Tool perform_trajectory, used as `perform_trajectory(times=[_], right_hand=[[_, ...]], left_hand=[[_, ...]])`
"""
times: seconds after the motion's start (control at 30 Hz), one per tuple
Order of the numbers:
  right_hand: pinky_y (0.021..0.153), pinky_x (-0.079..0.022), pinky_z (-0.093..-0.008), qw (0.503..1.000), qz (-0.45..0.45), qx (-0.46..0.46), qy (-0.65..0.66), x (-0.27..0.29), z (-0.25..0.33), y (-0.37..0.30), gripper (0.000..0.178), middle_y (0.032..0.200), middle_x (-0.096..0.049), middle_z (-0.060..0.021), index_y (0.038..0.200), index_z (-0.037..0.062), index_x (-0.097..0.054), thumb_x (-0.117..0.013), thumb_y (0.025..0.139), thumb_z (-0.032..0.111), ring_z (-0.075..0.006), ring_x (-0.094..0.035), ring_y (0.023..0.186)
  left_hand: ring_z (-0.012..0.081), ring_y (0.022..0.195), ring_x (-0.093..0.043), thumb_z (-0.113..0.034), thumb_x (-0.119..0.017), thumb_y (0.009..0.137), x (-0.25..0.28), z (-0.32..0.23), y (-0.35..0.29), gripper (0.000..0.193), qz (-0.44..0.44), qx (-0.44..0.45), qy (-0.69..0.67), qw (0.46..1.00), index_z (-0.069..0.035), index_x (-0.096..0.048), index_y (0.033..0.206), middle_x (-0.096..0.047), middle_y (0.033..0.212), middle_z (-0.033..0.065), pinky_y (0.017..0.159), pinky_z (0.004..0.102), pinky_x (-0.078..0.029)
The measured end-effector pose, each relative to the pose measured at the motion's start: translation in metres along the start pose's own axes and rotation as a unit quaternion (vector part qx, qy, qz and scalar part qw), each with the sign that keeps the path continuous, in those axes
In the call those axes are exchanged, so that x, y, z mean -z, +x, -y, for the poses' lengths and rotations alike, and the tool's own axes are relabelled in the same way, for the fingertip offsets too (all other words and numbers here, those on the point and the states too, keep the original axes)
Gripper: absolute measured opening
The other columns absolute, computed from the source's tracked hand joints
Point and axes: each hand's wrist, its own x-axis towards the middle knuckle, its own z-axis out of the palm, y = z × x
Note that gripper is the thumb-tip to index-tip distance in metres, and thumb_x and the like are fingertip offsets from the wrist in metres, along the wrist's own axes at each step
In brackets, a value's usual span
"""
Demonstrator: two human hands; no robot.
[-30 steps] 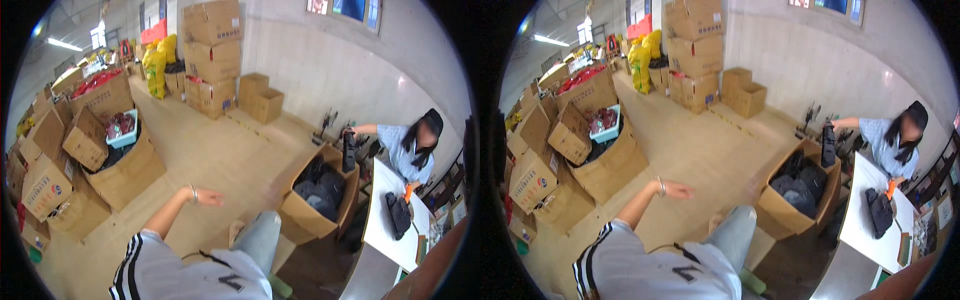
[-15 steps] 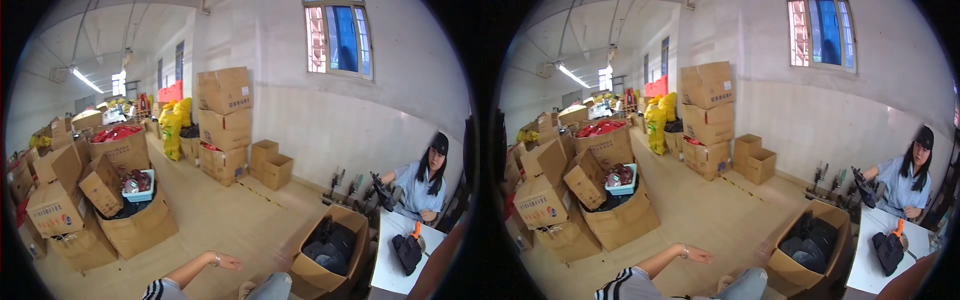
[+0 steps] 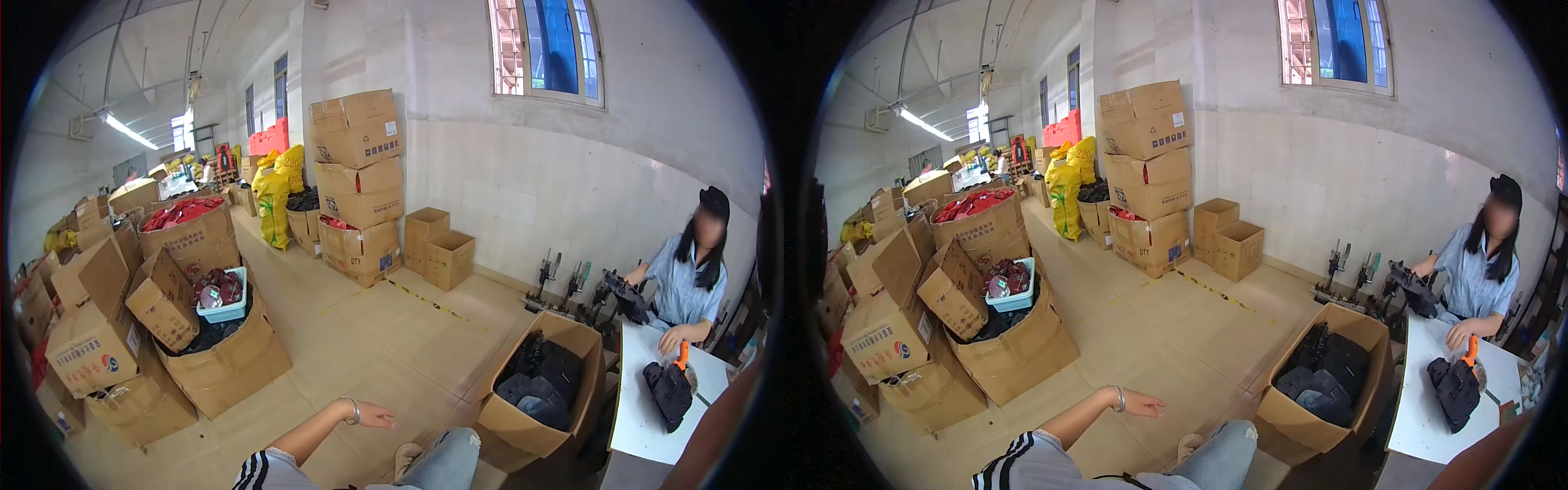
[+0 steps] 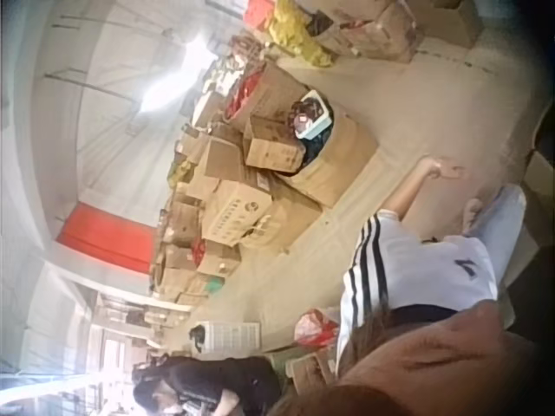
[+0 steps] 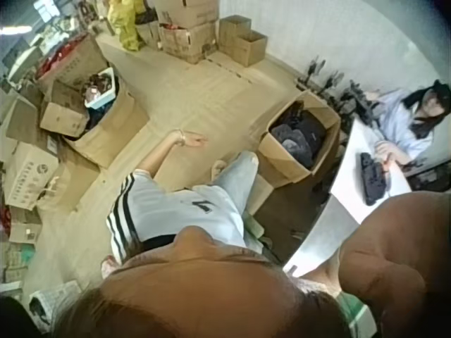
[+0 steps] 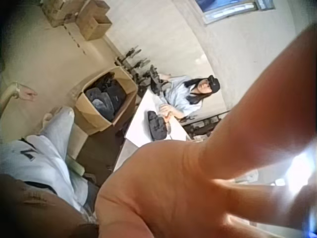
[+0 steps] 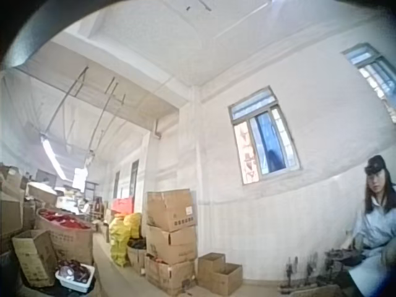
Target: Assemble an electronic component housing using an electric screwdriver at a manufacturing station.
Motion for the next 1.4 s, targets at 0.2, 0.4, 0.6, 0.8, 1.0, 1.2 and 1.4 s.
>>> perform_trajectory(times=[0.2, 0.4, 0.6, 0.8, 1.0, 1.2, 1.4], right_hand=[[0.096, -0.043, -0.0492, 1.000, 0.020, -0.017, -0.013, 0.001, -0.005, -0.002, 0.050, 0.131, -0.052, -0.0158, 0.131, 0.0125, -0.048, -0.056, 0.088, 0.035, -0.0321, -0.052, 0.117], [0.095, -0.044, -0.0494, 0.998, 0.053, -0.029, -0.023, 0.000, 0.002, -0.002, 0.051, 0.131, -0.051, -0.0165, 0.132, 0.0123, -0.047, -0.056, 0.087, 0.036, -0.0332, -0.053, 0.117], [0.095, -0.045, -0.0497, 0.986, 0.117, -0.031, -0.117, 0.036, 0.003, 0.001, 0.052, 0.131, -0.051, -0.0172, 0.132, 0.0121, -0.047, -0.057, 0.087, 0.037, -0.0342, -0.053, 0.116], [0.094, -0.046, -0.0500, 0.934, 0.272, -0.092, -0.213, 0.105, 0.028, -0.008, 0.054, 0.132, -0.050, -0.0178, 0.133, 0.0119, -0.046, -0.057, 0.086, 0.037, -0.0353, -0.053, 0.116], [0.093, -0.046, -0.0502, 0.857, 0.388, -0.201, -0.274, 0.143, 0.077, -0.021, 0.055, 0.132, -0.050, -0.0185, 0.133, 0.0117, -0.046, -0.058, 0.086, 0.038, -0.0363, -0.054, 0.116], [0.093, -0.047, -0.0505, 0.789, 0.455, -0.267, -0.316, 0.157, 0.103, -0.018, 0.056, 0.133, -0.050, -0.0191, 0.134, 0.0115, -0.046, -0.058, 0.086, 0.039, -0.0374, -0.054, 0.116], [0.092, -0.048, -0.0508, 0.733, 0.497, -0.300, -0.355, 0.151, 0.093, -0.026, 0.058, 0.133, -0.049, -0.0198, 0.134, 0.0113, -0.045, -0.058, 0.085, 0.039, -0.0384, -0.054, 0.116]], left_hand=[[0.0257, 0.118, -0.051, -0.051, -0.048, 0.093, 0.002, 0.006, 0.003, 0.073, 0.004, 0.006, -0.004, 1.000, 0.000, -0.031, 0.142, -0.053, 0.129, 0.0199, 0.100, 0.0308, -0.039], [0.0259, 0.119, -0.050, -0.051, -0.048, 0.093, -0.007, 0.014, 0.008, 0.073, -0.001, 0.011, -0.027, 1.000, 0.000, -0.031, 0.142, -0.053, 0.130, 0.0197, 0.101, 0.0308, -0.038], [0.0238, 0.118, -0.051, -0.048, -0.050, 0.093, -0.011, 0.017, 0.010, 0.070, 0.013, 0.001, -0.029, 0.999, 0.001, -0.034, 0.140, -0.054, 0.129, 0.0179, 0.100, 0.0309, -0.039], [0.0190, 0.114, -0.053, -0.036, -0.050, 0.095, -0.028, 0.025, 0.044, 0.052, 0.067, -0.030, -0.022, 0.997, 0.000, -0.045, 0.131, -0.059, 0.122, 0.0104, 0.098, 0.0327, -0.041], [0.0164, 0.102, -0.055, -0.040, -0.050, 0.095, -0.035, -0.016, 0.107, 0.048, 0.074, -0.094, 0.014, 0.993, -0.006, -0.050, 0.129, -0.061, 0.111, 0.0065, 0.091, 0.0316, -0.044], [0.0122, 0.093, -0.056, -0.028, -0.057, 0.093, -0.044, -0.090, 0.182, 0.038, -0.006, -0.213, -0.133, 0.968, -0.003, -0.054, 0.122, -0.063, 0.101, 0.0056, 0.085, 0.0288, -0.047], [0.0160, 0.093, -0.062, -0.022, -0.062, 0.088, -0.043, -0.133, 0.301, 0.030, -0.077, -0.259, -0.188, 0.944, -0.004, -0.060, 0.112, -0.066, 0.103, 0.0083, 0.082, 0.0295, -0.050]])
